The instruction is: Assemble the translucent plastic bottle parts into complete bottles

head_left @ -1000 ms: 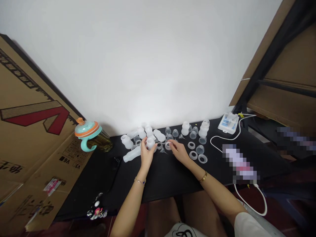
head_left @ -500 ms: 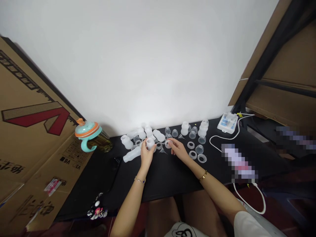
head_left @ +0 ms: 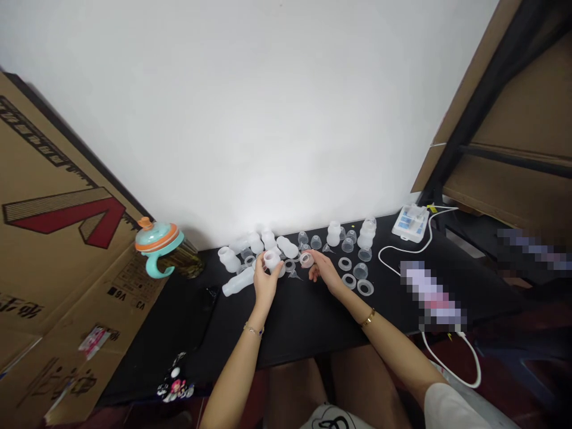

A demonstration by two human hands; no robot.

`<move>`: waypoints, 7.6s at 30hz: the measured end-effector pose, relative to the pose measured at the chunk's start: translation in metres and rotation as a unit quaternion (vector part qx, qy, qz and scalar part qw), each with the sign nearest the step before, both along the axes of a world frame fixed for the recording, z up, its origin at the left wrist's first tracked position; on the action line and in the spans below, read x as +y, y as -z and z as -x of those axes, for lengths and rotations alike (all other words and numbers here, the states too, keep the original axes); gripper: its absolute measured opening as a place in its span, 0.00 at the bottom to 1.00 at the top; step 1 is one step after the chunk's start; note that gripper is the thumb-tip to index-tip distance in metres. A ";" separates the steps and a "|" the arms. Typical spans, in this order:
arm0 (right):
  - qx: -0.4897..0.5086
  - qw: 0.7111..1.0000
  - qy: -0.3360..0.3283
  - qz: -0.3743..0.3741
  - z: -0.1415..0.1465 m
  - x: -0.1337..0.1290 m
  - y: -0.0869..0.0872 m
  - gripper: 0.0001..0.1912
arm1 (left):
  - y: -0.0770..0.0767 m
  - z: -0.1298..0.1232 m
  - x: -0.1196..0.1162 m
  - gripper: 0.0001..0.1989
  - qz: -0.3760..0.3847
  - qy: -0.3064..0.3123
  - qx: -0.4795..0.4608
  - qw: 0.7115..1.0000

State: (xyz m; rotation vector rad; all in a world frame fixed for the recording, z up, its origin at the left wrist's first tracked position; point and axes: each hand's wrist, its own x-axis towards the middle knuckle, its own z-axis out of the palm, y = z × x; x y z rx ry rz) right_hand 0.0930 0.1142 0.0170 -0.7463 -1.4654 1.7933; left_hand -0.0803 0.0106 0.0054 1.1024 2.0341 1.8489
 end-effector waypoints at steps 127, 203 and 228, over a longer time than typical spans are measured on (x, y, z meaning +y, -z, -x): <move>0.025 0.996 -0.062 -0.059 -0.004 -0.003 -0.001 0.26 | -0.014 -0.035 -0.008 0.33 0.091 0.240 0.027 0.966; -0.042 0.993 -0.009 -0.112 -0.005 -0.003 0.000 0.25 | -0.011 -0.035 -0.008 0.24 0.084 0.187 0.061 0.977; -0.066 0.991 -0.010 -0.116 -0.006 -0.002 -0.001 0.25 | -0.011 -0.035 -0.009 0.24 0.103 0.180 0.099 0.973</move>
